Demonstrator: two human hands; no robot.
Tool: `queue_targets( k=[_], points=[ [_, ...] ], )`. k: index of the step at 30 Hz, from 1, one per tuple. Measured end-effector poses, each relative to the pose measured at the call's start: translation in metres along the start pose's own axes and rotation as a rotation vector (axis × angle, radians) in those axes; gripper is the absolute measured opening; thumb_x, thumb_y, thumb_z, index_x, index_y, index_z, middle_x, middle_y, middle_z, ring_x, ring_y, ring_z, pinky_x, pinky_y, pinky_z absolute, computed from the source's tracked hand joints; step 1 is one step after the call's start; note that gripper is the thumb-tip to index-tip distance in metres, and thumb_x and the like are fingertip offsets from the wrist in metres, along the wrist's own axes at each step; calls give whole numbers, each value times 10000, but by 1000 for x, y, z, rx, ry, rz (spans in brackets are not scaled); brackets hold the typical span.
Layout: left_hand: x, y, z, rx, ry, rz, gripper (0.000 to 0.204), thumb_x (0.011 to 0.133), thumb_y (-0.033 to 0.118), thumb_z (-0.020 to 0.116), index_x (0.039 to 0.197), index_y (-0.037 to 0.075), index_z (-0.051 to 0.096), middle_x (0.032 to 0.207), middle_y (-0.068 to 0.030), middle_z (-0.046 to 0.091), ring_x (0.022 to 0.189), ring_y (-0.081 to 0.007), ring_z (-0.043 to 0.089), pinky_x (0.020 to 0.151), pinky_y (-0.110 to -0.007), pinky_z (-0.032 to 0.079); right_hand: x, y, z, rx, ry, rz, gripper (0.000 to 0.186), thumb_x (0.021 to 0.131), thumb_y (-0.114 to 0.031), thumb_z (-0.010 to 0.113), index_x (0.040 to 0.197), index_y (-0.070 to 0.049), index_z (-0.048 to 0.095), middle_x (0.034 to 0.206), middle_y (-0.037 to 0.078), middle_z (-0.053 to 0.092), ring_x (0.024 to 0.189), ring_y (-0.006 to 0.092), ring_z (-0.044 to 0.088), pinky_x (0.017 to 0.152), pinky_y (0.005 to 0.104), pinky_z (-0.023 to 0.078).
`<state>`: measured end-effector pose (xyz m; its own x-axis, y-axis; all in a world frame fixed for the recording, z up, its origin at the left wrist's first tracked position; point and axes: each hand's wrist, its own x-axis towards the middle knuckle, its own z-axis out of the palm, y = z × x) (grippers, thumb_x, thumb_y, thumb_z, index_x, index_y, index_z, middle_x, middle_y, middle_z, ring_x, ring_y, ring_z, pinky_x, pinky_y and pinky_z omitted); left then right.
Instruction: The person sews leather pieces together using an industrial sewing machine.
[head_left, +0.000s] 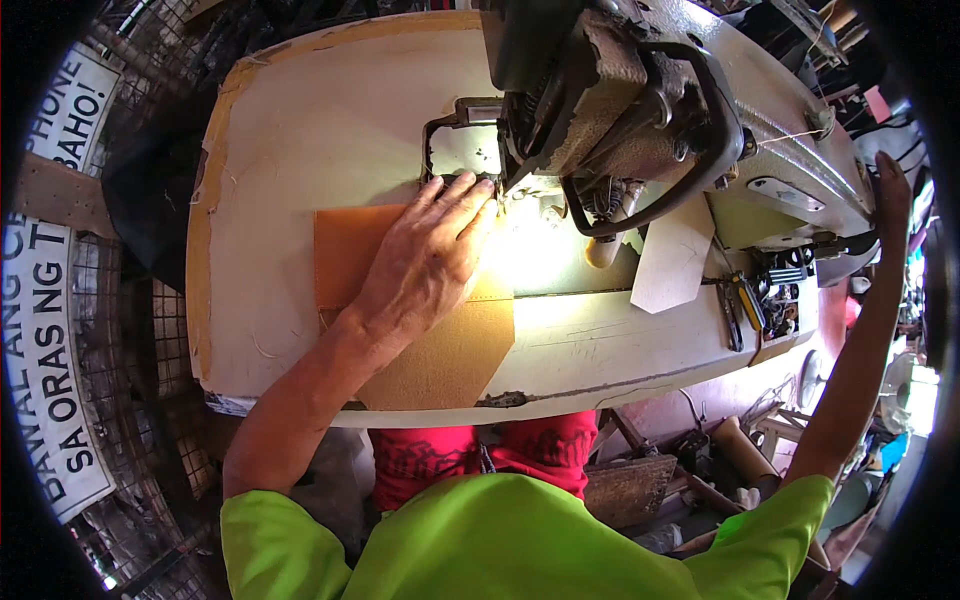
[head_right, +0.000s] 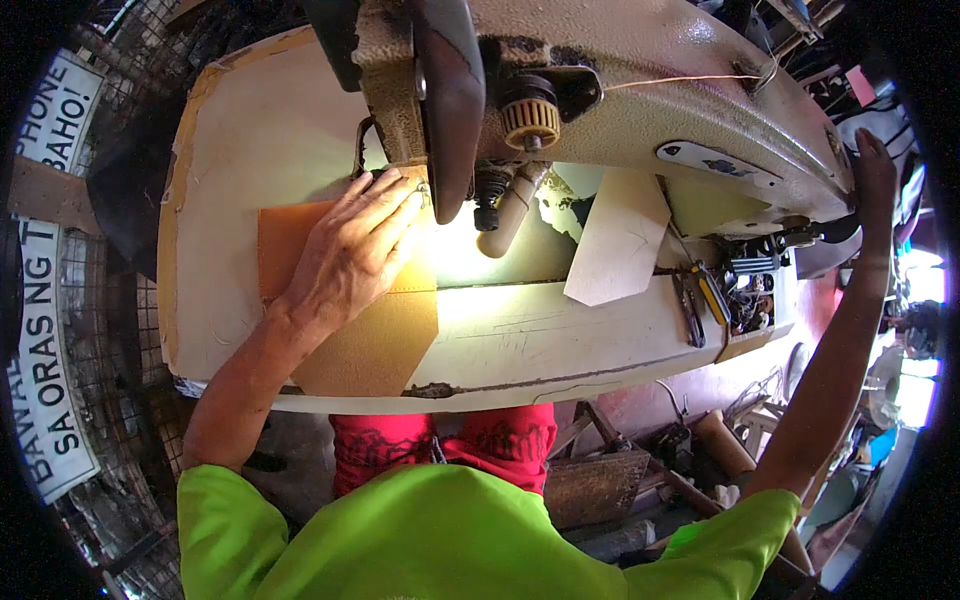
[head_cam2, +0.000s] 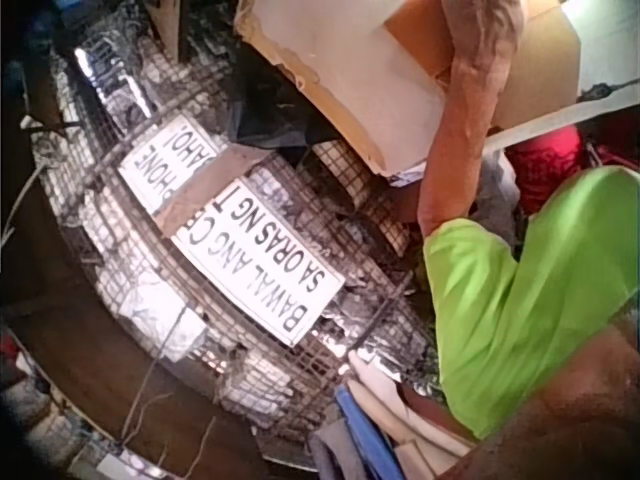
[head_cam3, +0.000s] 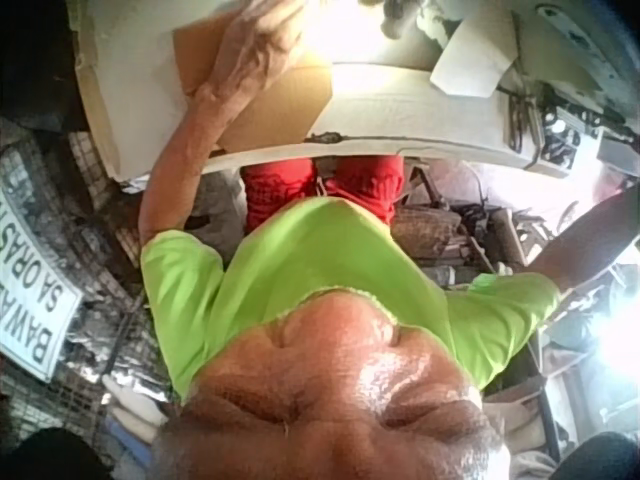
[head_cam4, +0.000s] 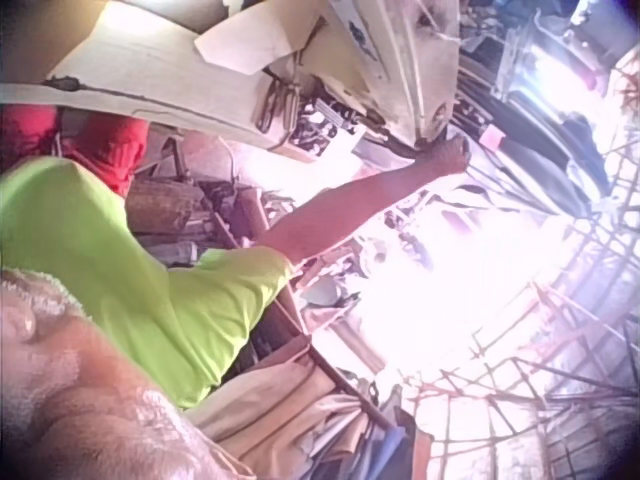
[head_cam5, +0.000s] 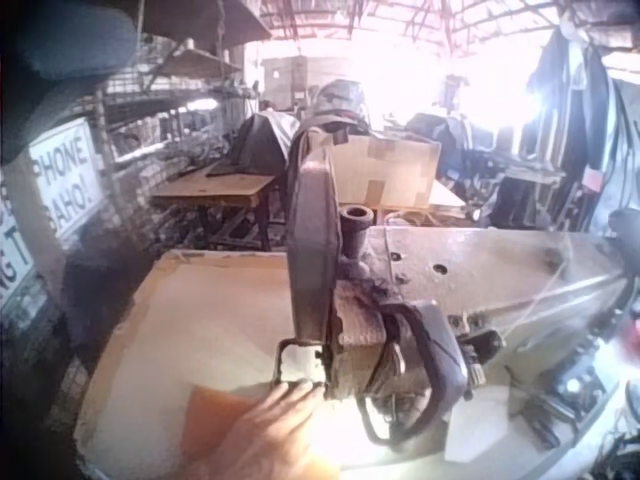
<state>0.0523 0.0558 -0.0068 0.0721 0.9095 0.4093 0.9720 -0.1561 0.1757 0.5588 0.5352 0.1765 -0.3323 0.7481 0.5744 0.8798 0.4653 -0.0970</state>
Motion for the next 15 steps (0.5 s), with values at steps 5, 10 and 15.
queue_targets(
  k=[5, 10, 15],
  points=[
    [1, -2, 0, -45, 9, 0, 335, 838, 100, 638, 1140, -44, 626, 1226, -182, 606, 1220, -327, 542, 1063, -479, 412, 48, 45, 31, 152, -527, 254, 452, 955, -341, 528, 1226, 10, 615, 1116, 135, 684, 1016, 227, 628, 928, 321, 450],
    [-2, 4, -7, -92, 4, -15, 388, 818, 125, 660, 1165, -39, 609, 1254, -190, 586, 1240, -339, 521, 1087, -496, 377, -3, 42, 6, -250, -230, -540, 387, 974, -260, 506, 1256, -7, 587, 1176, 133, 645, 1032, 231, 617, 903, 357, 471],
    [-5, 7, -11, -89, -29, -34, 450, 775, 134, 690, 1182, -31, 589, 1280, -200, 561, 1256, -364, 496, 1100, -504, 348, -185, -13, 50, 440, 380, 310, 350, 1010, -261, 450, 1197, 3, 582, 1196, 181, 614, 1067, 304, 605, 926, 387, 467]
  ],
)
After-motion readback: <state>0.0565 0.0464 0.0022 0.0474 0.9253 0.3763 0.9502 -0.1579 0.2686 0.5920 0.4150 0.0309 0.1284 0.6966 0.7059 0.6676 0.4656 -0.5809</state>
